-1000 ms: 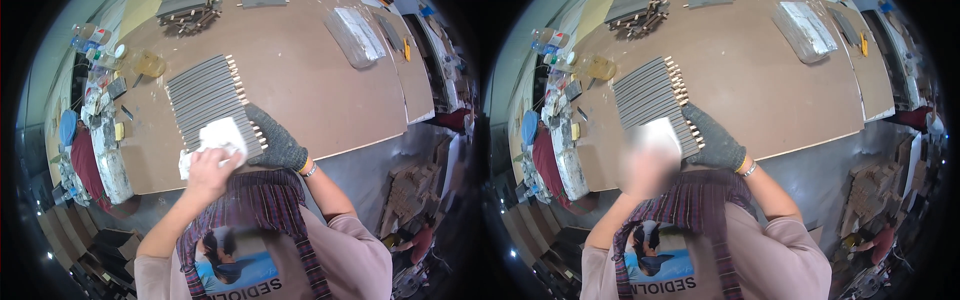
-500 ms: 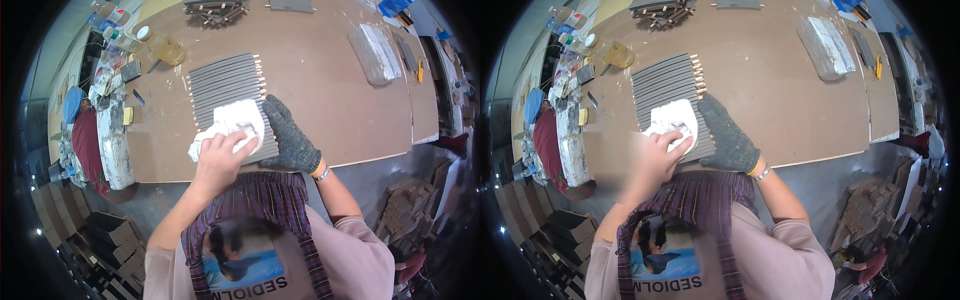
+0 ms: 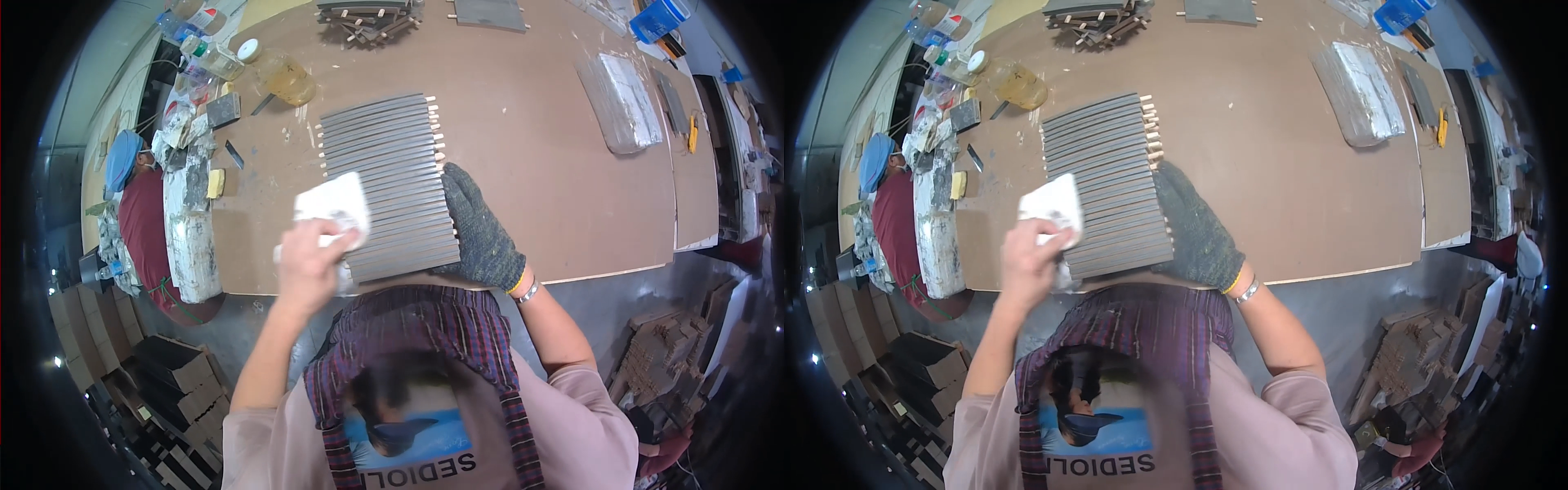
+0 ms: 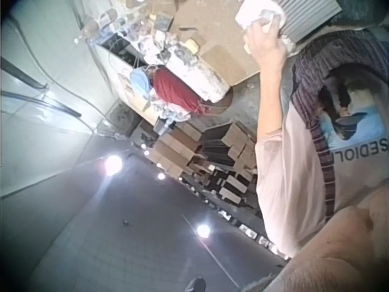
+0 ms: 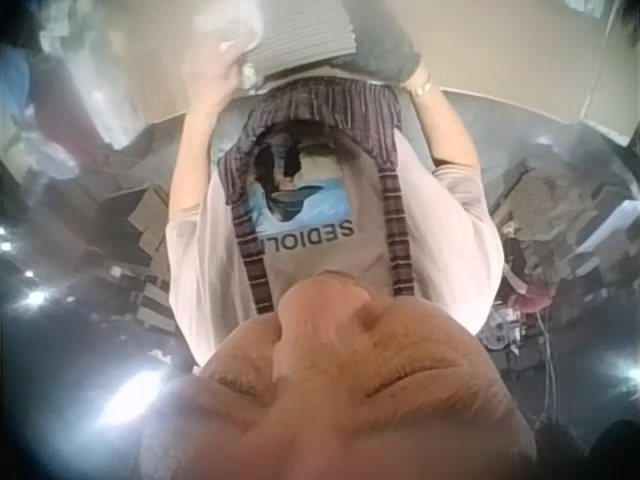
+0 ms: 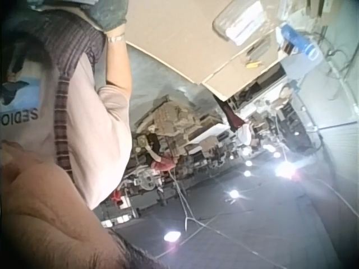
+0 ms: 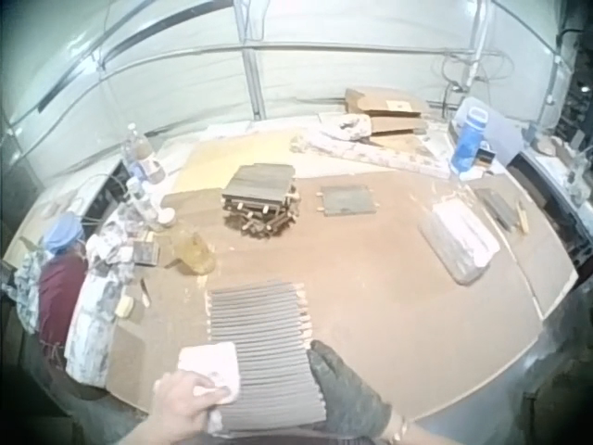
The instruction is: The person applies a liquid from a bottle to a cloth and then uses the cloth to wipe a stack of thin wooden panels held together in a grooved block.
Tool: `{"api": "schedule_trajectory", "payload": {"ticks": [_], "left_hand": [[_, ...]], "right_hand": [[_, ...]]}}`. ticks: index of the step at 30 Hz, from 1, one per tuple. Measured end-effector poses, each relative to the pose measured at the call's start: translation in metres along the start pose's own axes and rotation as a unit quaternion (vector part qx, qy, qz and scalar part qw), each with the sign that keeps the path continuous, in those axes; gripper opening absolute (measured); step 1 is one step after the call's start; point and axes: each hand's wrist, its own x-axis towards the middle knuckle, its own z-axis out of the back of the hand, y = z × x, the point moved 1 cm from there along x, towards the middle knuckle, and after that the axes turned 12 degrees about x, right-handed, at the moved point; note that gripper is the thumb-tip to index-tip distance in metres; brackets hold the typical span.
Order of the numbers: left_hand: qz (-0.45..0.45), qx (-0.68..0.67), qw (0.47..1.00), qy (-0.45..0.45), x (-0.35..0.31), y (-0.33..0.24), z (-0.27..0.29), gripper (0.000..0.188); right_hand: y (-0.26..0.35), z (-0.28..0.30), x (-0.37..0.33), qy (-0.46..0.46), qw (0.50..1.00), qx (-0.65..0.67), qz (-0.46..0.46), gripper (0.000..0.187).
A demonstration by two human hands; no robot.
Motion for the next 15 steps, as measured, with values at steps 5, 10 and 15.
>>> {"api": "schedule_trajectory", "payload": {"ticks": [5,10,15], "left_hand": [[0.179,-0.084,0.979,-0.040,-0.019,0.052,0.010,0.040],[0.221,-0.260,0.940,-0.027,-0.004,0.028,0.003,0.040],[0.261,-0.297,0.916,-0.063,-0.028,0.048,-0.009,0.038]], "right_hand": [[-0.003,-0.007,-0.002,-0.021,1.000,0.008,-0.016,0.105],[-0.018,-0.010,-0.005,0.000,0.999,-0.021,-0.038,0.101],[-0.003,-0.005,0.001,0.011,0.998,-0.039,-0.048,0.108]]}}
